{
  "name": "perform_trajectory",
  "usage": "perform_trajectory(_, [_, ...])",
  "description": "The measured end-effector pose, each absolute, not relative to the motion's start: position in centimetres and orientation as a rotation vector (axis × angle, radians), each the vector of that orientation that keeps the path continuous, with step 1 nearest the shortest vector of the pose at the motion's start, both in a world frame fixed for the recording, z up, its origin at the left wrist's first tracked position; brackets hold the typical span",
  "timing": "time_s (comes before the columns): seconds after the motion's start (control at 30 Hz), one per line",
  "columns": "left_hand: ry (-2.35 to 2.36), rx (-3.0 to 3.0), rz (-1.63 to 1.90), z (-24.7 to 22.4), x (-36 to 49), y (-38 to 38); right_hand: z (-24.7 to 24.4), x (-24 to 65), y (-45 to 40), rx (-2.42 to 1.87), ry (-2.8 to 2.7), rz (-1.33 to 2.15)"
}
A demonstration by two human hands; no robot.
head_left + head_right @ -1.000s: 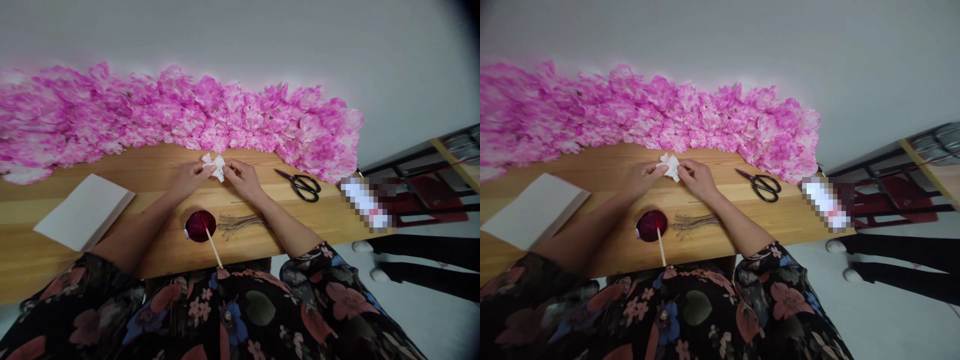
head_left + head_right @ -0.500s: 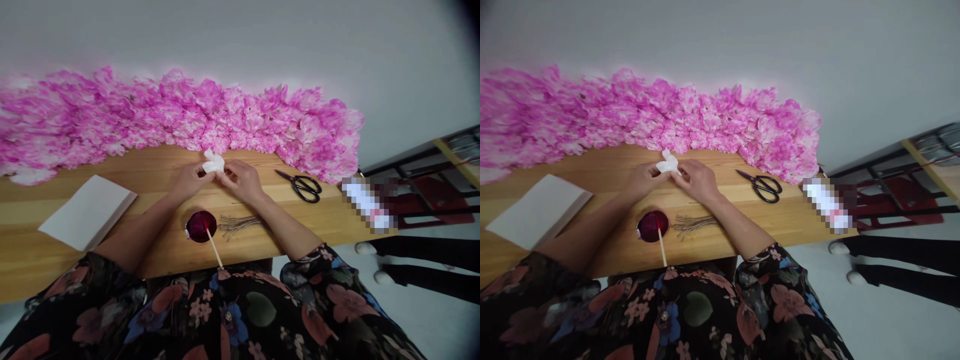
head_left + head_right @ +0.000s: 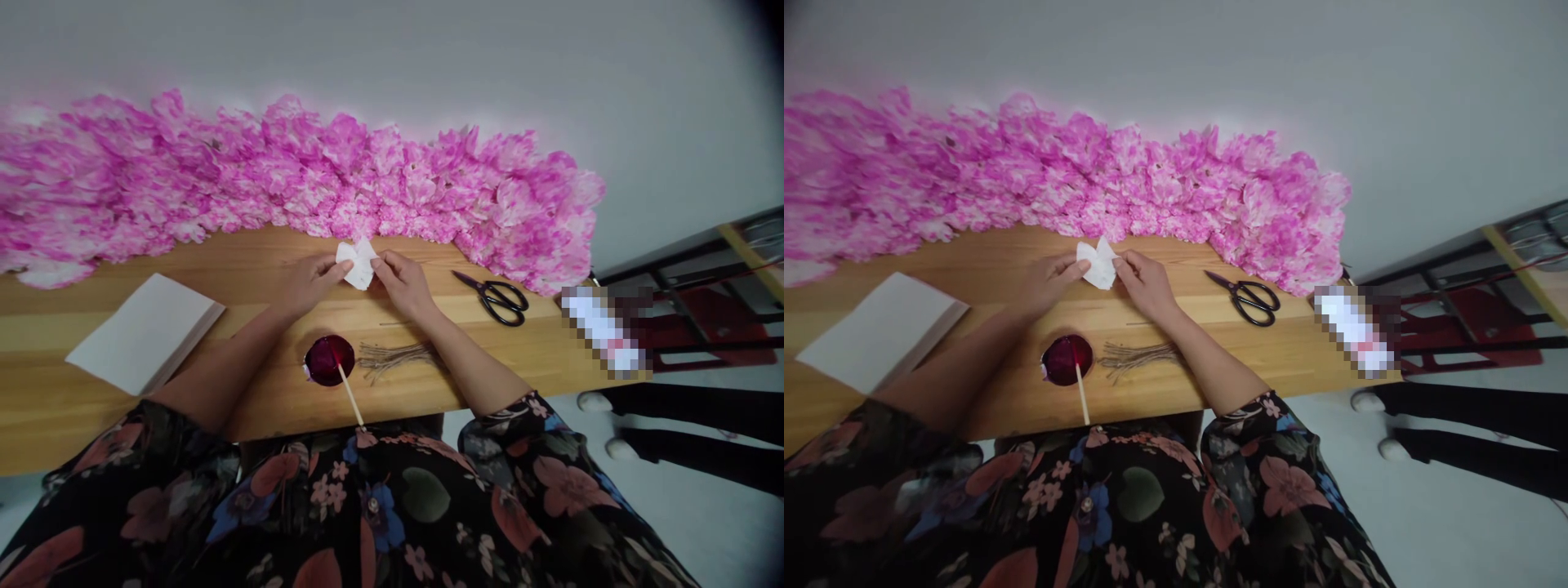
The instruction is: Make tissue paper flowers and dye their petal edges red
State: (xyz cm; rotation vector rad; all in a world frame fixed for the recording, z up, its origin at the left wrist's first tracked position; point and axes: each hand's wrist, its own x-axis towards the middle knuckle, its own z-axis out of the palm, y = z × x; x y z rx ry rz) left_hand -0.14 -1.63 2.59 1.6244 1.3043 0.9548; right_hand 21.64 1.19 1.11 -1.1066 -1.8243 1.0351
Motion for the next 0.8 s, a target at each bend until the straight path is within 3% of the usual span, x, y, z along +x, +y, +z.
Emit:
perform_trajectory(0.17, [1.344, 1.677, 0.874, 2.1, 0.5, -1.8, 1.4, 21.4, 0.9, -1.102, -1.846, 0.97])
perform_trajectory(0.37, [1.39, 1.589, 0.879, 1.6, 0.2, -1.6, 1.5, 21.3, 0.8, -1.044, -1.649, 1.276])
perform_trajectory(0.6, [1.368, 1.527, 0.9, 2.1, -0.1, -1.6, 1.5, 21.3, 0.6, -1.072, -1.792, 1.115])
perform_trajectory(0.8, [1.279, 1.447, 1.068, 1.6, -0.6, -0.8, 1.5, 21.7, 1.1, -1.08, -1.75, 1.353])
